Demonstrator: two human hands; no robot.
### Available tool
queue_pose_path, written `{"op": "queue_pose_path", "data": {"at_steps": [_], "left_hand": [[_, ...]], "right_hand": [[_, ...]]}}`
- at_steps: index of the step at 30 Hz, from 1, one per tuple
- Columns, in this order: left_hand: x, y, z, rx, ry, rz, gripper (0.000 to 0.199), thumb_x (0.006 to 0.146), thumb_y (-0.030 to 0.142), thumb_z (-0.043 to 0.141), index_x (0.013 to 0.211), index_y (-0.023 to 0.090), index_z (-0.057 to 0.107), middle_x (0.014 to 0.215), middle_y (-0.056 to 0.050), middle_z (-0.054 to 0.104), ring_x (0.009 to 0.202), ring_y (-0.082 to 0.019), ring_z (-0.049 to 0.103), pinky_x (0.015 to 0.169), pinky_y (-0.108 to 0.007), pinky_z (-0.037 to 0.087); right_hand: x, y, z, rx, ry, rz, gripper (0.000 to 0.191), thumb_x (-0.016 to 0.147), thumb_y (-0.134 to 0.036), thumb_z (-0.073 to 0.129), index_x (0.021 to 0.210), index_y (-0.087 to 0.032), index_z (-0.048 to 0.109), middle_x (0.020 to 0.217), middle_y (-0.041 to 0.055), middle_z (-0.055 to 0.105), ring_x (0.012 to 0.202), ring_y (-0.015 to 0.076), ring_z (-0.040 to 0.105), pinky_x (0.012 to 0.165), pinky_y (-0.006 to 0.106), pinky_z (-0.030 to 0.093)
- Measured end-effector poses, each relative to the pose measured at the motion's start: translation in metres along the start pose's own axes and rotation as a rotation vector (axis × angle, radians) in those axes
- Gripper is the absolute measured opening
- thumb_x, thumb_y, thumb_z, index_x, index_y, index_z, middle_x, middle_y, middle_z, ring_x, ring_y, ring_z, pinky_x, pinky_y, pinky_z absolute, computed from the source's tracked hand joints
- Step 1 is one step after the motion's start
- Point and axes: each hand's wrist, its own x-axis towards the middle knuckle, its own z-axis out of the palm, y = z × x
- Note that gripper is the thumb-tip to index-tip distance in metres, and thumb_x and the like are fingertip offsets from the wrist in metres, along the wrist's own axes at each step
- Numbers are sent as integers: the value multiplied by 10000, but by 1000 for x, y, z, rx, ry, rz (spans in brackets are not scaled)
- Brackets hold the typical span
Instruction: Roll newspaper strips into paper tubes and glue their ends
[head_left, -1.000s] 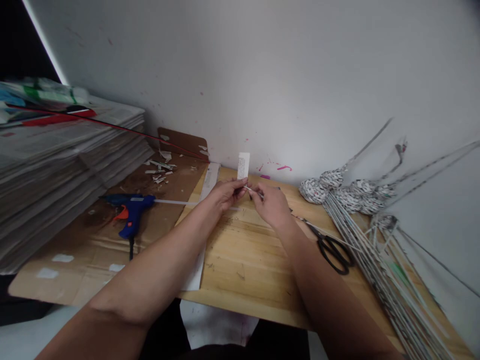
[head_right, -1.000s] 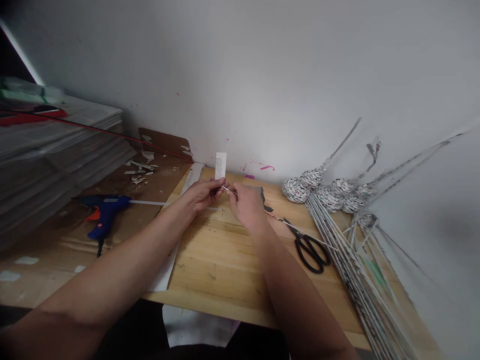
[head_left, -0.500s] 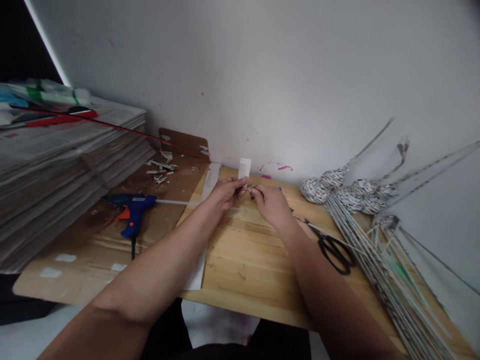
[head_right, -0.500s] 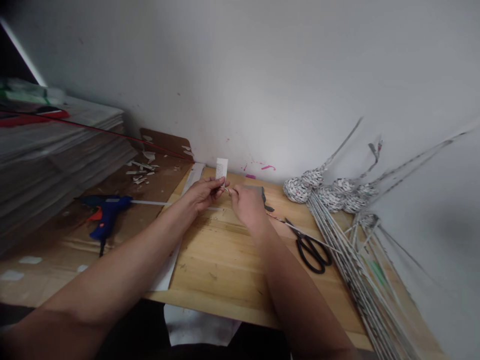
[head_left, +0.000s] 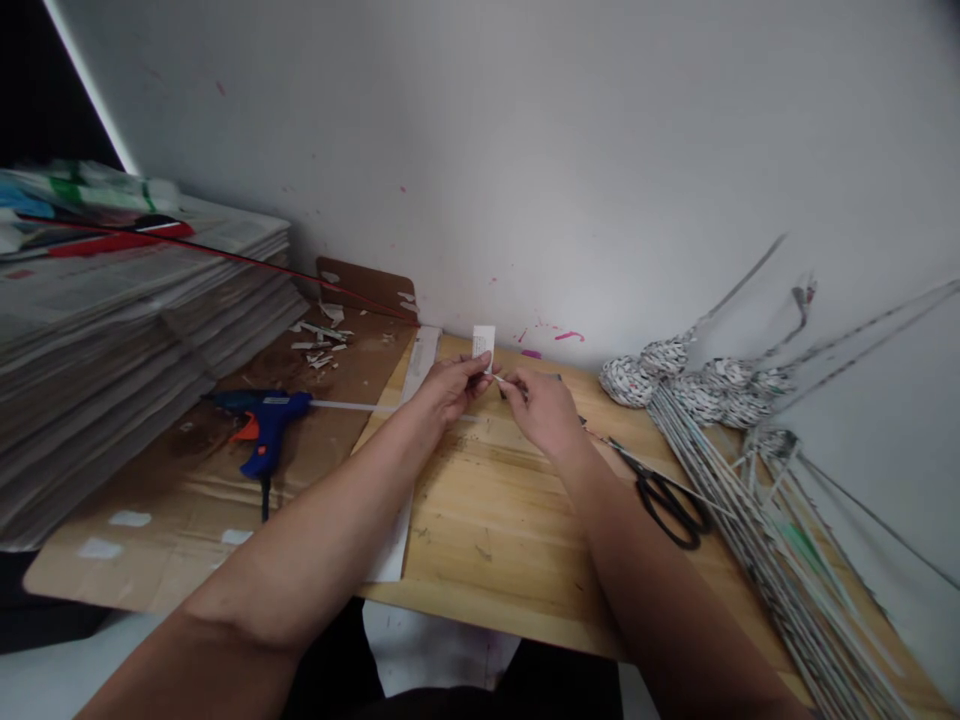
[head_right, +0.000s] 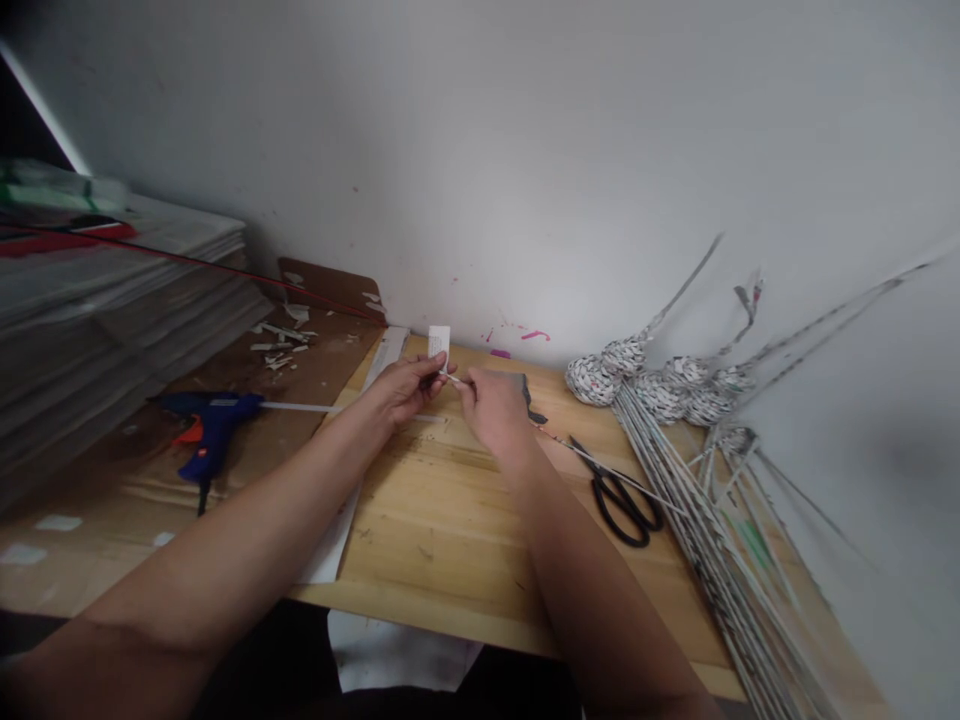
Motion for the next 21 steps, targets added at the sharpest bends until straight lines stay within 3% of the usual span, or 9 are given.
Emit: {"op": "queue_pose_path", "data": {"at_steps": [3,8,12,18,21], "left_hand": [[1,0,0,-5,5,7,154,849,124,650,704,79,624,633,-53,681,409,-31,531,418,-110,462],[0,0,0,-15,-7,12,153,846,108,647,698,77,625,653,-61,683,431,-41,551,421,-116,464],[0,0,0,-23,-5,18,156,859,105,629,705,78,627,658,-55,681,424,-34,543,431,-113,468],[1,0,0,-15,-5,18,149,848,100,641,702,83,621,658,-61,687,421,-38,545,424,-115,467],[1,0,0,-14,-10,20,154,849,112,645,699,79,625,670,-66,692,431,-38,553,434,-114,479]], "right_hand": [[0,-1,0,-31,-41,20,314,965,-330,422,784,-204,645,741,60,694,712,199,614,633,296,357],[0,-2,1,12,24,26,200,922,-356,520,889,-201,642,831,57,716,760,202,625,655,292,372],[0,-1,1,-25,-14,19,325,973,-337,409,784,-204,638,748,59,694,722,200,615,634,296,356],[0,-2,1,17,30,32,189,919,-351,527,915,-206,648,835,49,719,767,202,627,655,291,370],[0,-2,0,-14,-11,28,288,962,-331,435,834,-203,659,769,56,705,734,202,623,651,299,366]]}}
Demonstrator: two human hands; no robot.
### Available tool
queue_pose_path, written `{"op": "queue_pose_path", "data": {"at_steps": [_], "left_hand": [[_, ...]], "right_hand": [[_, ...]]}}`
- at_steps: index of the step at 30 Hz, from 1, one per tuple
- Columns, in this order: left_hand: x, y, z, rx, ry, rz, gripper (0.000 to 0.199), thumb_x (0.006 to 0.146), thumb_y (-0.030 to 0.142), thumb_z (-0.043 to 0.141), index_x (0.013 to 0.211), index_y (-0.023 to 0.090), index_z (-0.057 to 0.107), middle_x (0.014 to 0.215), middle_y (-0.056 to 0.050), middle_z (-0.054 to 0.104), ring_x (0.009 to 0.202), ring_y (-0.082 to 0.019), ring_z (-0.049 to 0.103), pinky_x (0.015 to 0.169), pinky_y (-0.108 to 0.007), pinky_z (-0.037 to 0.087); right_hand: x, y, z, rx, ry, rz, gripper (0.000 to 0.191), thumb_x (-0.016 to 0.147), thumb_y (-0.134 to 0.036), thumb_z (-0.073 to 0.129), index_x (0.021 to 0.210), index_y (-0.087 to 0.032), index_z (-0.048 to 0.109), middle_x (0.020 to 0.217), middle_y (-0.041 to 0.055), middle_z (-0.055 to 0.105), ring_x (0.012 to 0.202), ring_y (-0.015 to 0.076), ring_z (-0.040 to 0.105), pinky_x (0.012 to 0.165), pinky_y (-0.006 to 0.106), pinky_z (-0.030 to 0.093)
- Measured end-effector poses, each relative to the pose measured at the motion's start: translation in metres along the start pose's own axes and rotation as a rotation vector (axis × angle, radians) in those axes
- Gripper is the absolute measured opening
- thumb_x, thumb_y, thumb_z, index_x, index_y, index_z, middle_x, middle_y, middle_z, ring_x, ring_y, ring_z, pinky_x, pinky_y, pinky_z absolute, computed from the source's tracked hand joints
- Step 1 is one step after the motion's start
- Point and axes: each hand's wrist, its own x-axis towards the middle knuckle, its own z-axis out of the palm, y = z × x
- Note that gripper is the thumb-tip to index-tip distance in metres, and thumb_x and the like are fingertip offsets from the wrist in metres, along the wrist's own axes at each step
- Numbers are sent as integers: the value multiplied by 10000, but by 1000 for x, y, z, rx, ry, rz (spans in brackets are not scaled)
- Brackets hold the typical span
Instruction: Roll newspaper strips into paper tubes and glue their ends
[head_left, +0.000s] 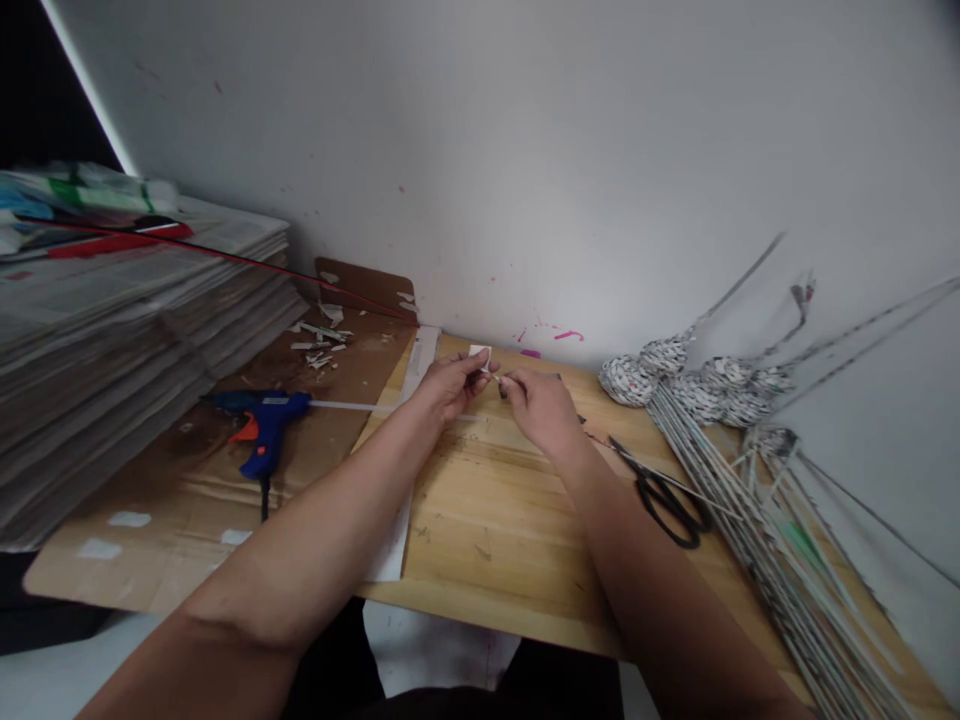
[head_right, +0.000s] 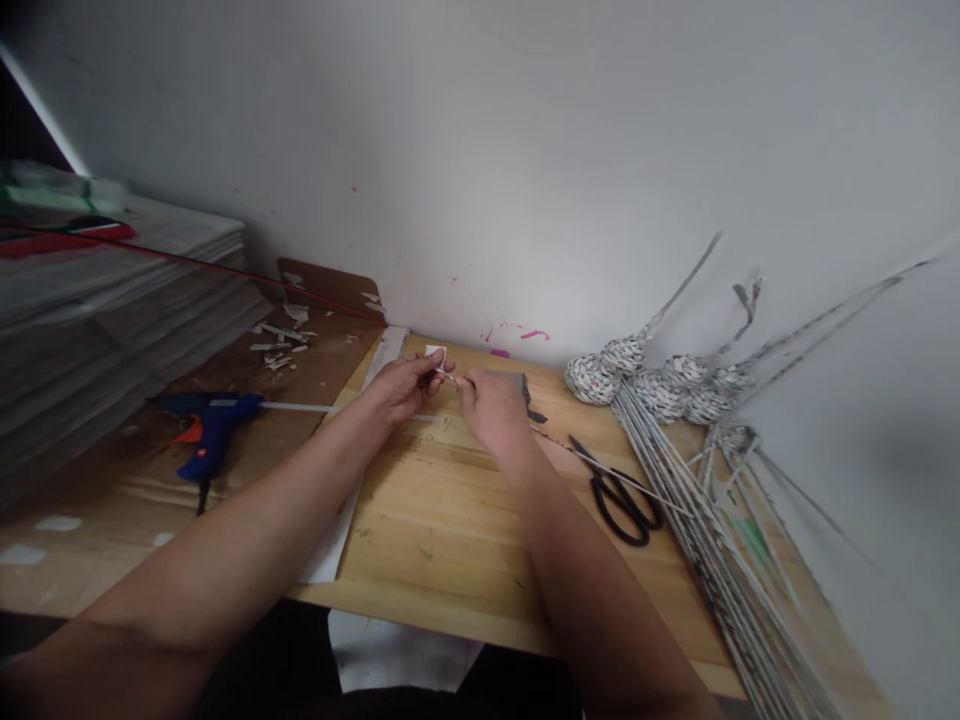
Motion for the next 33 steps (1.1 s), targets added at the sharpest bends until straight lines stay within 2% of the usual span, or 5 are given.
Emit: {"op": "queue_pose_path", "data": {"at_steps": [5,10,15,23,33], "left_hand": [[0,-1,0,0,-5,3,157,844,121,655,694,81,634,671,-63,692,438,-41,558,433,-116,483],[-1,-1,0,2,-11,-9,117,819,113,683,711,78,656,695,-71,702,471,-51,582,459,-124,499],[-4,1,2,-6,-8,-10,140,844,114,654,710,76,653,692,-63,697,479,-48,586,465,-119,501],[-3,0,0,-46,-95,-1,104,833,71,652,731,68,666,746,-77,707,543,-55,625,554,-133,549],[-30,23,19,-51,-225,84,61,824,39,647,818,72,698,801,-76,715,583,-48,632,608,-136,556]], "right_hand": [[0,1,0,59,25,-7,206,929,-356,511,923,-202,647,867,55,725,791,199,636,681,291,385],[0,2,1,-1,-10,-19,296,967,-334,426,849,-212,668,764,48,705,723,199,622,637,296,362],[-1,3,1,55,43,-22,222,940,-355,492,946,-211,661,863,46,727,775,193,637,669,289,383],[0,2,-4,-7,55,-5,319,961,-375,437,856,-201,683,747,52,704,687,195,612,625,290,356],[-4,-17,-35,75,166,11,277,948,-362,453,905,-204,677,770,47,720,616,171,602,586,268,372]]}}
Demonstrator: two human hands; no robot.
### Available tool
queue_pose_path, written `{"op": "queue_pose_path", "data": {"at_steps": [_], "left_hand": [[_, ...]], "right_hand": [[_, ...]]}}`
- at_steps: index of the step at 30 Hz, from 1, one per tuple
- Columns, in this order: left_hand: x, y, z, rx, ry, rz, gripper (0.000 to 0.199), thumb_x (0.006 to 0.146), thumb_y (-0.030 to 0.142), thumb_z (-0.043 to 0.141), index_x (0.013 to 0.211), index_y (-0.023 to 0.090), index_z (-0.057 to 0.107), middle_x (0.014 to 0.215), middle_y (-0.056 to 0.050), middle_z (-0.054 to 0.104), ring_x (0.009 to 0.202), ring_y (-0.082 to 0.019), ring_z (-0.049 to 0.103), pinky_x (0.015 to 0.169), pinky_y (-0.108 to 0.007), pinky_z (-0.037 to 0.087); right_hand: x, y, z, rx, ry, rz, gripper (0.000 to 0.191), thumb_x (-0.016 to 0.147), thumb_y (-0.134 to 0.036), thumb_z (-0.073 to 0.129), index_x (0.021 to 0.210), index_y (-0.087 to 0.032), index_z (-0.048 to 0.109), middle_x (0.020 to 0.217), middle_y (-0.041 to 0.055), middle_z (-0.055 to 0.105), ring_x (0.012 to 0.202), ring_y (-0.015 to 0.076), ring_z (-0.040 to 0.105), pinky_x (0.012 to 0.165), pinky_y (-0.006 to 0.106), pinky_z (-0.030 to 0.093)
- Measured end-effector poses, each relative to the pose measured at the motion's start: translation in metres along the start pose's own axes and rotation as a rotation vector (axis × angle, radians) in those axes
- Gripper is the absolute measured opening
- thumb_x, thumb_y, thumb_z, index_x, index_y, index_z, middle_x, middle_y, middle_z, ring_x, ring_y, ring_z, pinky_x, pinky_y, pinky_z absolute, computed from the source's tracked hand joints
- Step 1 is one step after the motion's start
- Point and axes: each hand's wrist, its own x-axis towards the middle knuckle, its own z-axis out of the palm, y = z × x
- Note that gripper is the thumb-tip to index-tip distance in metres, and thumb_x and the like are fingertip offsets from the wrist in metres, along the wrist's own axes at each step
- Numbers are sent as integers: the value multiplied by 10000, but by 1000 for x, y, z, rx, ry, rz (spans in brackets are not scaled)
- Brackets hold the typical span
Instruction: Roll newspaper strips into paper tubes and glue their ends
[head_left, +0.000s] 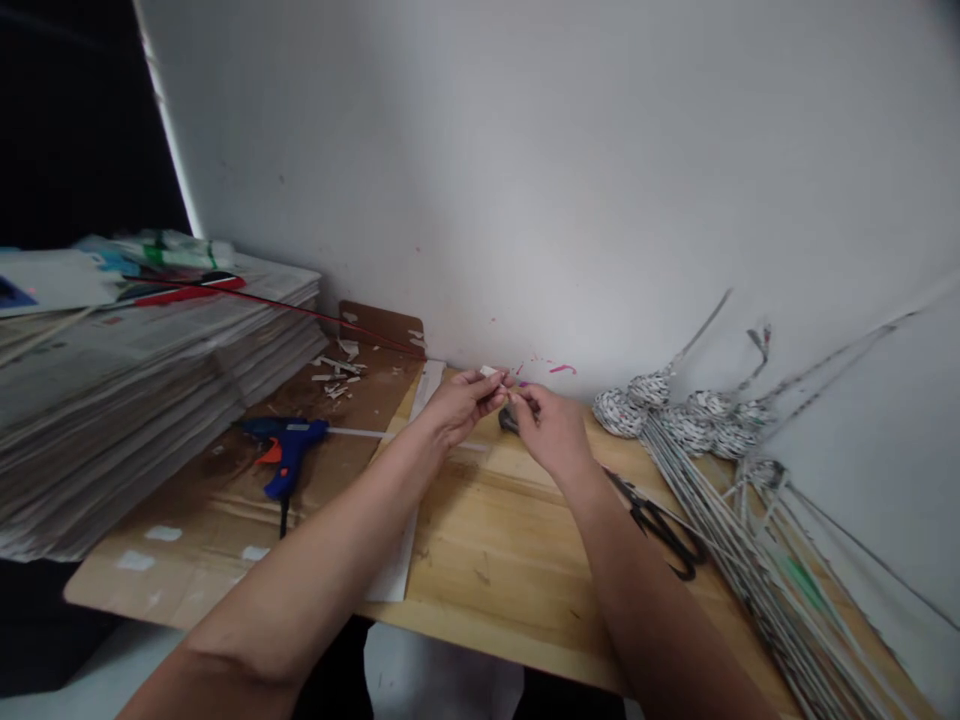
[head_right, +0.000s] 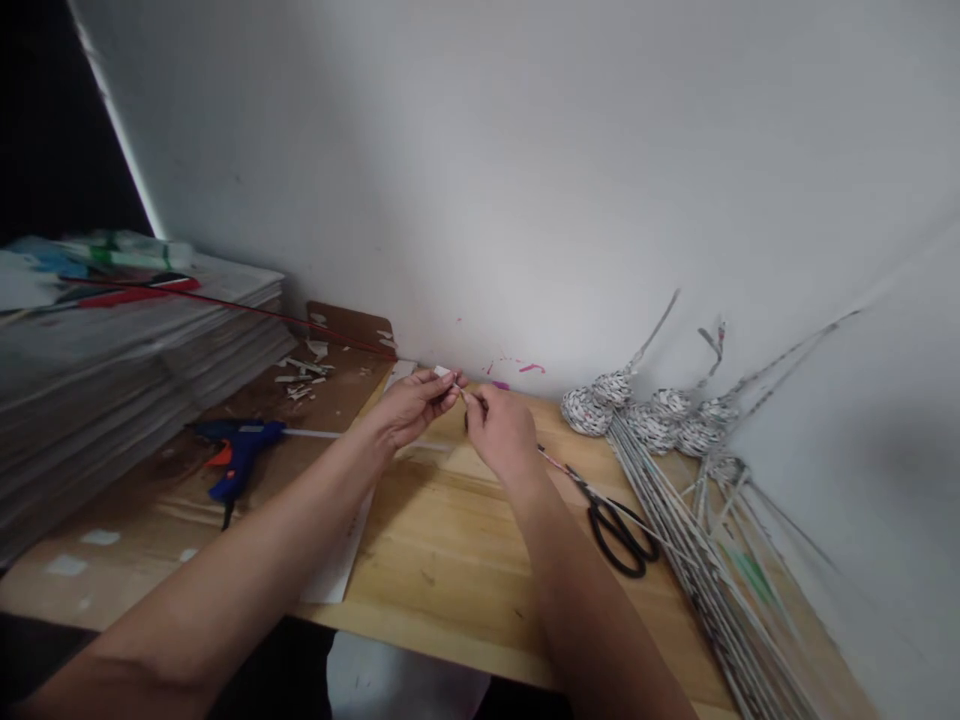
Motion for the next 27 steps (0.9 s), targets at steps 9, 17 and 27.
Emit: {"op": "queue_pose_path", "data": {"at_steps": [9,17,27], "left_hand": [[-81,11,1,-63,22,27,118,854,41,603,893,87,704,892,-85,716,636,-57,655,662,-145,565],[-166,-1,-33,-66,53,-19,123,822,117,678,940,103,712,898,-86,710,621,-57,627,634,-149,558],[-238,-8,-85,-55,221,1,223,791,177,725,1006,136,678,868,-70,694,642,-88,632,627,-195,557]], "right_hand": [[-35,-52,-34,3,-31,-118,241,951,-345,464,940,-223,672,804,52,722,691,188,638,632,285,399],[-103,-96,-25,347,-184,-53,168,933,-311,505,965,-239,653,861,28,719,728,163,658,678,281,473],[-135,-143,13,810,-477,149,218,868,-373,610,1027,-227,642,947,47,724,767,155,686,674,286,544]]}}
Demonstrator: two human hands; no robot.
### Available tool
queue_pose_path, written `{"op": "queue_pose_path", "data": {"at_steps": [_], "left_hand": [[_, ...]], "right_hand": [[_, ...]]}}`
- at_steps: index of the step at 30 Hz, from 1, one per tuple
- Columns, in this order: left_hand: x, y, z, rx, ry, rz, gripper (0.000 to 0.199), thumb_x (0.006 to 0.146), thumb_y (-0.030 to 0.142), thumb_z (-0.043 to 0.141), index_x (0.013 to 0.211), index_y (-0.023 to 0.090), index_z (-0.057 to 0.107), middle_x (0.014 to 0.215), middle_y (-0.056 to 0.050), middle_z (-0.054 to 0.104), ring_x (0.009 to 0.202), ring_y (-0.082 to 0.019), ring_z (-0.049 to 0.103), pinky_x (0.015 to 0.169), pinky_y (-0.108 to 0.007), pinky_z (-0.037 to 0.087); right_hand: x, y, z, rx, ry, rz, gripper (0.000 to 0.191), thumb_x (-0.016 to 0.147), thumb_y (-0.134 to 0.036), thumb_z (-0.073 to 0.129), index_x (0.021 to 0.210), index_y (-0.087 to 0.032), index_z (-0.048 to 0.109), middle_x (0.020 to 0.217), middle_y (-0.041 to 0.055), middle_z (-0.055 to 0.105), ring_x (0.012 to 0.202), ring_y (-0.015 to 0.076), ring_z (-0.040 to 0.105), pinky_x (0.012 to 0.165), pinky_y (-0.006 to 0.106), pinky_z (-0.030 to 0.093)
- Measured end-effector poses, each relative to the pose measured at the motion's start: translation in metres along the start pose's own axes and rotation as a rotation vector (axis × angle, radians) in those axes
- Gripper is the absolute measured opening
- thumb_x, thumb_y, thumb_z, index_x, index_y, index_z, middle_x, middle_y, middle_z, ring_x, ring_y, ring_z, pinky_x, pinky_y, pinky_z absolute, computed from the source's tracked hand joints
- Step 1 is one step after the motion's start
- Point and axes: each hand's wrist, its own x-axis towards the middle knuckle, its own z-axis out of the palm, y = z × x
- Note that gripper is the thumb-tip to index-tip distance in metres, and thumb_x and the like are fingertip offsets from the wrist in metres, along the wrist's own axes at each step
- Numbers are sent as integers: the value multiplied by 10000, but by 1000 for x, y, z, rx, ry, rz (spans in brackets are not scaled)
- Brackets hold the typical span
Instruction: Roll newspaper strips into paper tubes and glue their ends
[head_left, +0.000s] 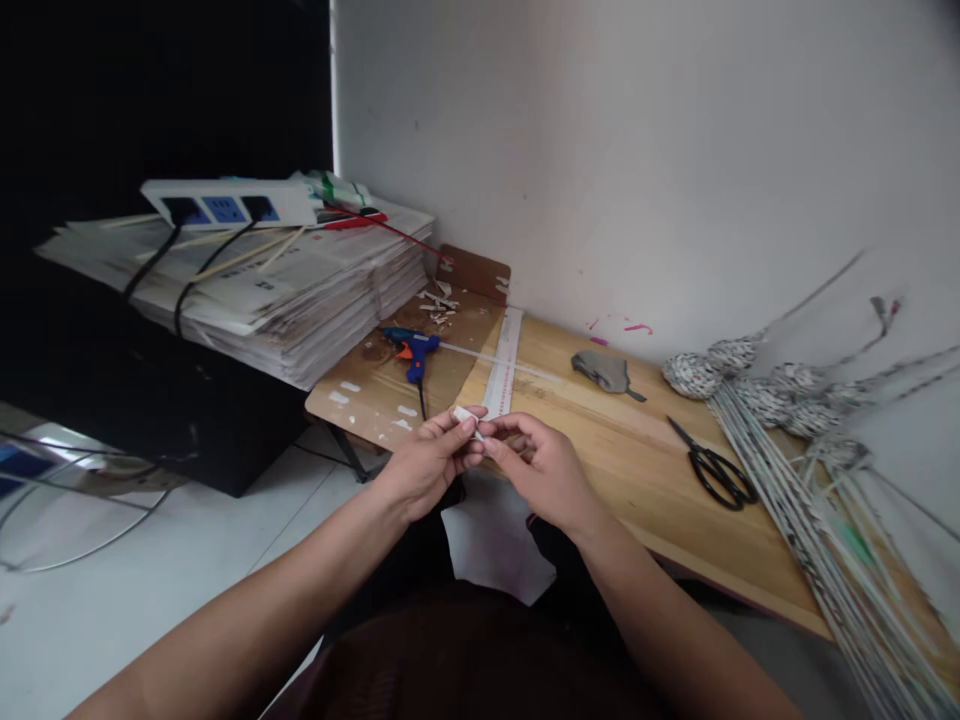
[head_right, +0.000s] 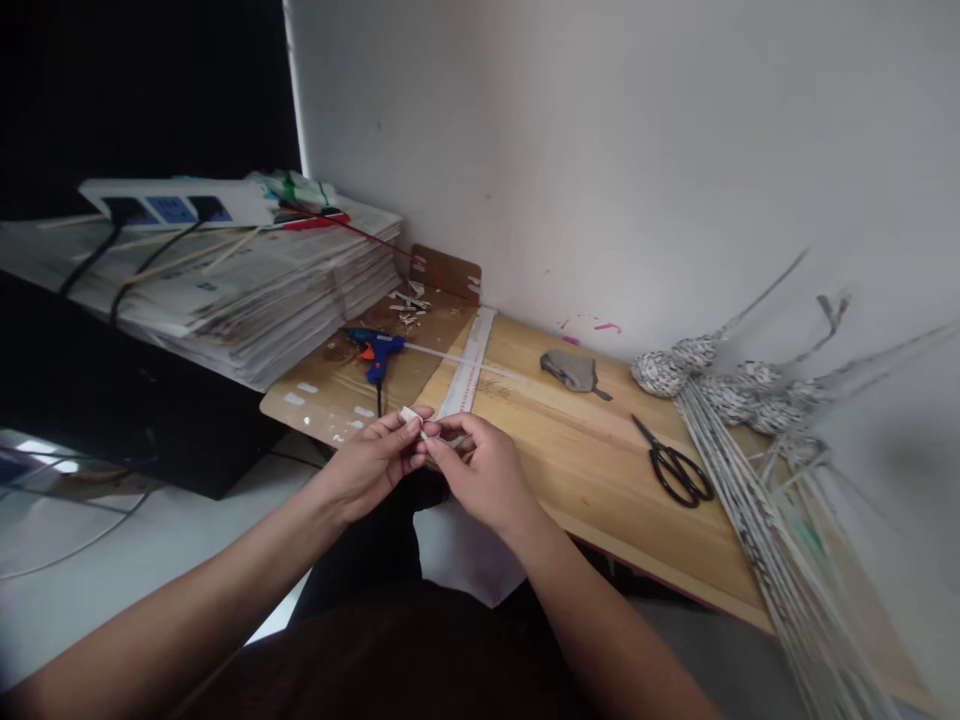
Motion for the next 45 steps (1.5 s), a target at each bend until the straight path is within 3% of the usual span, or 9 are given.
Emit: {"op": "queue_pose_path", "data": {"at_steps": [6,12,21,25,32,36,38,42,45], "left_hand": [[-14,4,-17,60,27,57,323,764,229,761,1056,163,640,796,-23,646,635,-80,595,583,-177,520],[-20,4,-27,134,79,77,361,743,301,772,1054,189,628,854,-24,650,684,-112,618,469,-167,496],[-25,11,-42,-9,103,55,250,740,209,782,914,137,618,787,-16,673,714,-99,658,698,-215,571],[-26,18,-55,-43,142,39,198,741,191,780,812,116,611,844,-80,718,781,-142,700,714,-208,574],[-37,32,-65,-74,226,51,145,762,139,752,808,107,619,866,-96,723,783,-155,714,696,-194,582],[-39,32,-72,-92,256,64,131,777,119,733,806,115,606,850,-89,721,772,-148,713,690,-194,584],[-40,31,-77,-96,271,63,126,784,109,723,811,118,601,853,-91,722,774,-150,714,684,-194,585],[-44,34,-84,-100,288,69,98,808,98,693,827,122,599,846,-91,721,780,-151,716,679,-192,587],[-48,39,-83,-101,298,79,75,821,77,667,817,116,603,836,-95,721,775,-153,718,678,-189,587]], "right_hand": [[11,-2,29,90,-31,1,219,866,-370,611,1019,-218,647,913,42,721,767,152,683,694,285,549],[24,-4,43,-60,36,-54,133,856,-295,600,873,-216,707,905,37,721,759,147,652,701,272,518],[38,-9,59,-23,-51,3,161,867,-323,567,825,-189,646,767,12,666,653,119,600,616,235,482],[66,-4,60,20,-130,92,249,876,-433,547,870,-198,628,725,3,657,616,124,606,579,238,470],[153,-3,71,-614,-34,160,563,776,-731,506,769,-191,665,717,75,690,735,217,657,618,285,443],[176,-14,88,-759,-35,153,509,714,-683,603,787,-186,685,845,127,712,863,286,672,652,311,460],[181,-17,90,-621,-49,271,358,701,-527,684,786,-179,678,807,121,699,821,278,672,609,300,468],[182,-15,77,54,-174,600,141,815,-299,582,809,-162,615,658,57,627,589,160,612,471,229,470],[169,-9,65,483,-317,670,140,888,-187,459,827,-137,575,649,33,587,504,83,526,423,156,450]]}}
